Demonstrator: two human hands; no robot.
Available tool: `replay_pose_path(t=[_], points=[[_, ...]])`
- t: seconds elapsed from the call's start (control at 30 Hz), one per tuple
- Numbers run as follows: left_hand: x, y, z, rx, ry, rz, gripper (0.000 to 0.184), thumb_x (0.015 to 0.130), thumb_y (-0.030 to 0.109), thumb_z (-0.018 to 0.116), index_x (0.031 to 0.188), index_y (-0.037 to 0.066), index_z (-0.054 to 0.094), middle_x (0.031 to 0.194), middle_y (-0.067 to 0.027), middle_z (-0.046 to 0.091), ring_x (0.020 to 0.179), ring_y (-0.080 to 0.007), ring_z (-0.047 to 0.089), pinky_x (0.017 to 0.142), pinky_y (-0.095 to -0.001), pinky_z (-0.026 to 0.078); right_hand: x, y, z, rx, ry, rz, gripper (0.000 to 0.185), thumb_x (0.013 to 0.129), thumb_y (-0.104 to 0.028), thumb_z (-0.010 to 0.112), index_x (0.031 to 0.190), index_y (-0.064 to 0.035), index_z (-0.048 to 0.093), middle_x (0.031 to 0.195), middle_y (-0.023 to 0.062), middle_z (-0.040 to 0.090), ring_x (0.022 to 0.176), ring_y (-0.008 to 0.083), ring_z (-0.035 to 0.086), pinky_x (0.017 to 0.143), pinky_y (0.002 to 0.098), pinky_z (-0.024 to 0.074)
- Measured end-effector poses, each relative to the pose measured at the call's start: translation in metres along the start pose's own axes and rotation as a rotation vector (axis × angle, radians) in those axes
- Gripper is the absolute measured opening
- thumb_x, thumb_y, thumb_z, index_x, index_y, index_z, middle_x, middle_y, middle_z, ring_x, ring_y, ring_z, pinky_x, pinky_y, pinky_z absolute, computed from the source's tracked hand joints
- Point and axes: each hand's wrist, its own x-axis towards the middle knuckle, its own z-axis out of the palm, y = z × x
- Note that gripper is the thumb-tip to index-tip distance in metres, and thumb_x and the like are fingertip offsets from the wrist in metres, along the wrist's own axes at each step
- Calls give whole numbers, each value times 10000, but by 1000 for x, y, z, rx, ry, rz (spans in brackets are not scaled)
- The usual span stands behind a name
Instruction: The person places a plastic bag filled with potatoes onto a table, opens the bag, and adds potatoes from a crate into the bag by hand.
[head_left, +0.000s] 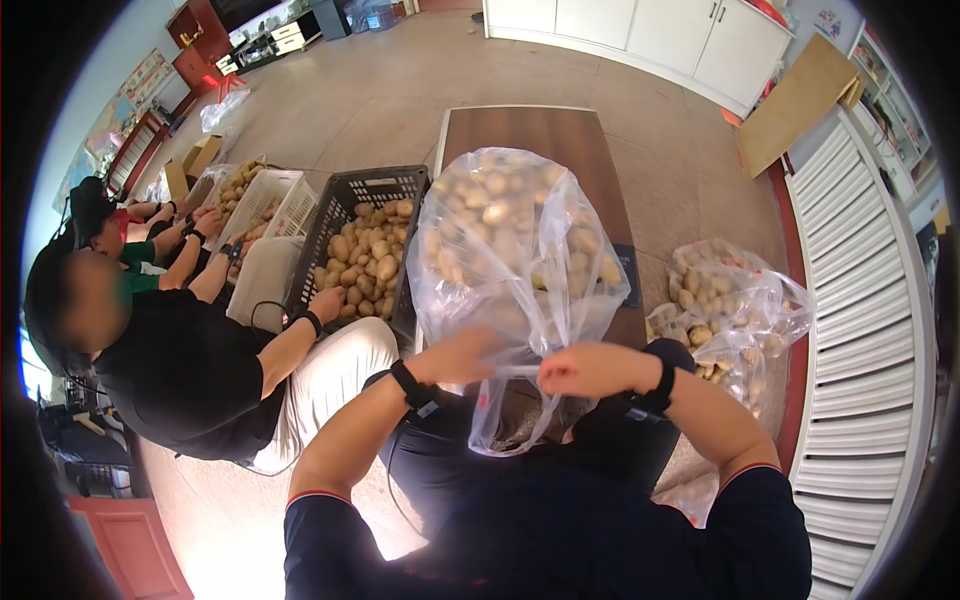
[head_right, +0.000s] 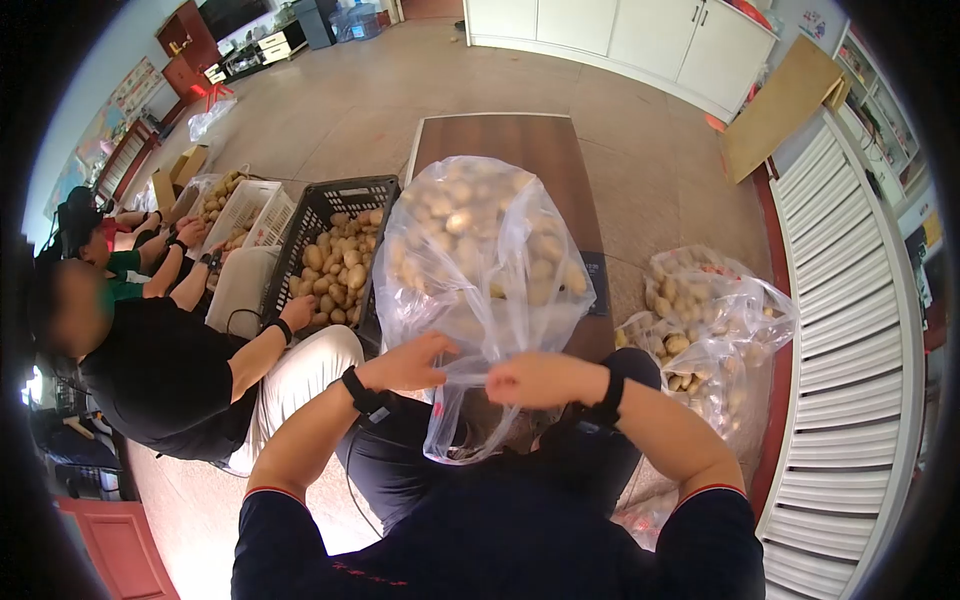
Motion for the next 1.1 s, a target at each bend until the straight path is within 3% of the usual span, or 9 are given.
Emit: replay_pose_path(t=[0.1,0.3,0.37,0.5,0.57,0.67,0.9,0.97,1.1], points=[[19,-15,5,-33,81,-3,480,800,171,650,1230,-6,531,1229,-198,513,1102,-356,532,945,-409,444,19,-9,-39,327,153,165,393,912,-355,626,1115,-18,613,885,132,682,816,250,657,738,330,506],[50,-44,0,-19,201,-220,560,816,124,622,1320,-29,433,1310,-233,471,1222,-388,484,1026,-409,406,110,80,-42,-351,678,258,708,741,-551,736,1091,53,618,963,188,680,863,328,677,770,413,531],[53,-51,-4,-68,200,-302,585,815,117,621,1339,-36,411,1340,-246,454,1251,-393,468,1049,-406,393,122,83,-38,-435,813,350,825,684,-562,770,1132,98,559,947,269,662,888,444,653,814,489,502],[59,-82,-7,-9,480,-252,623,823,98,618,1380,-34,373,1392,-232,422,1227,-392,483,1042,-404,403,132,106,-63,-359,634,357,697,703,-448,779,1072,110,582,899,283,655,852,412,669,731,448,540],[60,-93,-8,117,546,-226,634,826,95,621,1393,-25,362,1407,-219,409,1209,-380,496,1022,-398,425,126,106,-70,-122,672,400,536,742,-346,756,986,107,606,806,253,649,711,344,682,538,430,533],[63,-86,-14,-196,527,-332,651,832,94,632,1412,1,350,1439,-201,370,1147,-328,540,948,-375,480,122,84,-94,174,525,552,420,756,-271,750,935,85,617,707,168,617,527,240,616,391,383,461],[74,-82,-30,-128,710,-347,631,822,100,662,1379,3,381,1347,-170,413,1040,-270,576,870,-354,510,153,107,-110,393,456,590,348,761,-228,758,861,67,604,661,64,555,454,157,503,370,356,380],[75,-78,-41,-125,742,-392,627,820,93,663,1373,-1,382,1316,-165,427,1051,-269,570,870,-355,509,166,123,-105,731,576,409,361,752,-246,772,824,68,608,639,60,553,482,156,528,387,361,374],[72,-92,-56,-38,941,-373,627,814,41,656,1374,-4,378,1275,-155,442,1110,-273,571,885,-361,509,190,148,-102,635,652,351,396,748,-273,781,840,73,613,636,72,572,525,158,564,420,358,406]])
